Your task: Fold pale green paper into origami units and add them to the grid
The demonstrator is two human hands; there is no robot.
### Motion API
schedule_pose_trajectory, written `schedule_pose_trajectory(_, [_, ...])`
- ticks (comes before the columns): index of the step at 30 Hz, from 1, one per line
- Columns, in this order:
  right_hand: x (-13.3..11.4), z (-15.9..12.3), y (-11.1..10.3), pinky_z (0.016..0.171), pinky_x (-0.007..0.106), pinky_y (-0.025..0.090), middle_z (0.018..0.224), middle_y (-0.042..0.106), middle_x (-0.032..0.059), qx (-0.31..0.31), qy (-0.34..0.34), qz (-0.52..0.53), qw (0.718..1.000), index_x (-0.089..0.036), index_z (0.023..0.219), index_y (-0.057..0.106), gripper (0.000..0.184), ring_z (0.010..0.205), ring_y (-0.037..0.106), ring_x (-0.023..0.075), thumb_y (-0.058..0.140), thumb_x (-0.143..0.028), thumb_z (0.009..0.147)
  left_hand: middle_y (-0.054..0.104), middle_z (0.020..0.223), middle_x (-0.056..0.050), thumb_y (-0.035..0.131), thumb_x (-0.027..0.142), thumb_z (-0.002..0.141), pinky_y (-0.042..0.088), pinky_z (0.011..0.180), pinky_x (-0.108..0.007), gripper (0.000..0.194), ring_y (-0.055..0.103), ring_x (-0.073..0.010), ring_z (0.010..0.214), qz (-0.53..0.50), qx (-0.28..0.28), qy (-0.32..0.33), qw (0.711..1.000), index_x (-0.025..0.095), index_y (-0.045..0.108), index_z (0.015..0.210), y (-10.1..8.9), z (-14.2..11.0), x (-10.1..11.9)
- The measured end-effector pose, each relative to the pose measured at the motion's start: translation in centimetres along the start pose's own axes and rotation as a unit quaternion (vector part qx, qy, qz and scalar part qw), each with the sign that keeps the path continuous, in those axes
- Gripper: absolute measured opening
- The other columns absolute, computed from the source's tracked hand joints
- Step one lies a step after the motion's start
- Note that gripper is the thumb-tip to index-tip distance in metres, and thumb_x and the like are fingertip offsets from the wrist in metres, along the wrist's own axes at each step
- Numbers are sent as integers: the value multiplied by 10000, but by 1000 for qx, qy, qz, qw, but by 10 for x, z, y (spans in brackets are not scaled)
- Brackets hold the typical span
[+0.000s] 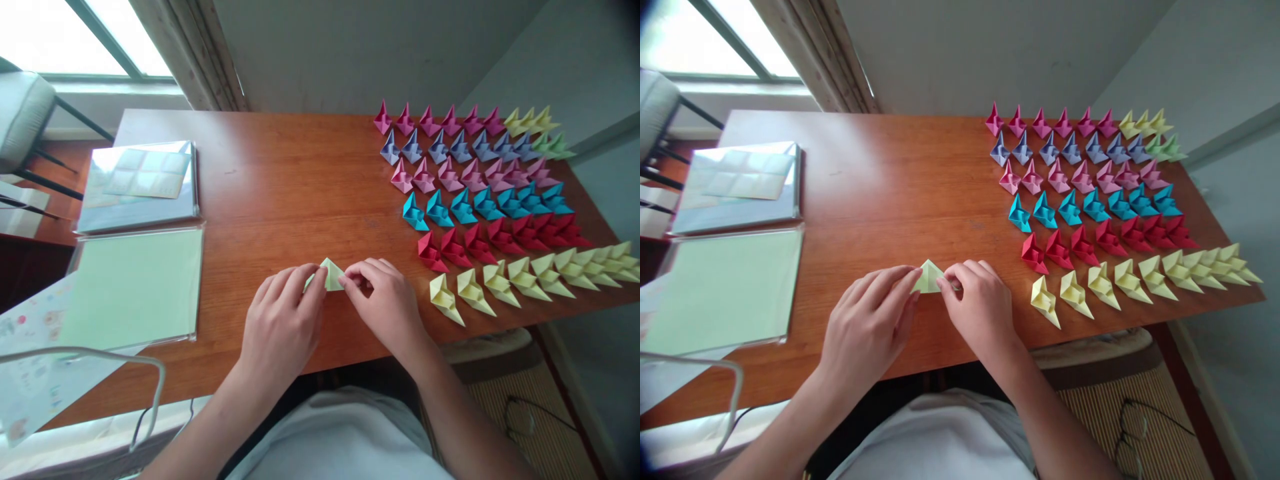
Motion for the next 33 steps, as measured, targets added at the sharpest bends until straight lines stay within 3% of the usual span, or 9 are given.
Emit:
schedule_pose_trajectory(4, [0, 2, 1, 710, 317, 443, 765, 690, 11, -9, 10, -6, 1000, -232, 785, 652, 130, 774, 608, 198, 671, -251, 912, 593, 1438, -174, 535, 111, 905, 407, 1129, -433, 481, 539, -317, 1317, 10, -38, 67, 997, 34, 552, 1379, 1, -16, 31])
schedule_pose_trajectory(7, [0, 4, 1, 703, 315, 441, 748, 683, 3, -11, 11, -9, 1000, -230, 777, 644, 132, 752, 604, 191, 672, -238, 906, 536, 1496, -195, 510, 171, 944, 368, 1172, -440, 494, 498, -334, 1375, 37, -65, 67, 995, -3, 519, 1407, 10, -21, 41])
schedule_pose_trajectory(12, [0, 8, 0, 663, 313, 439, 716, 662, -8, -20, 13, -19, 1000, -232, 766, 632, 141, 704, 597, 180, 679, -246, 898, 429, 1569, -221, 468, 297, 986, 346, 1201, -464, 597, 413, -353, 1451, 44, -112, 41, 992, -31, 415, 1481, 29, -23, 38])
schedule_pose_trajectory(16, [-1, 15, 0, 726, 317, 481, 840, 686, 17, -27, -8, -22, 999, -232, 867, 674, 34, 813, 636, 197, 692, -209, 882, 395, 1585, -227, 463, 351, 994, 350, 1206, -459, 637, 388, -346, 1471, 37, -120, 33, 992, -32, 388, 1498, 32, -24, 35])
schedule_pose_trajectory(20, [-8, 29, 3, 802, 311, 521, 946, 692, 46, -53, -55, 32, 997, -223, 1092, 700, 217, 889, 647, 190, 622, -127, 913, 378, 1589, -237, 463, 371, 994, 348, 1209, -467, 660, 368, -349, 1483, 39, -130, 24, 990, -32, 370, 1509, 33, -24, 34])
schedule_pose_trajectory(33, [-7, 48, 12, 766, 287, 507, 904, 711, 22, -72, -74, 62, 993, -234, 942, 758, 131, 853, 654, 168, 658, -154, 913, 384, 1577, -255, 436, 388, 1007, 363, 1199, -474, 651, 388, -356, 1471, 58, -130, 20, 990, -42, 390, 1493, 33, -24, 36])
Point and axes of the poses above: each hand's wrist, its own z-axis towards the middle knuckle, its own y-axis out of the palm, x = y × z, the point moved 7 cm from there along z, towards the middle knuckle
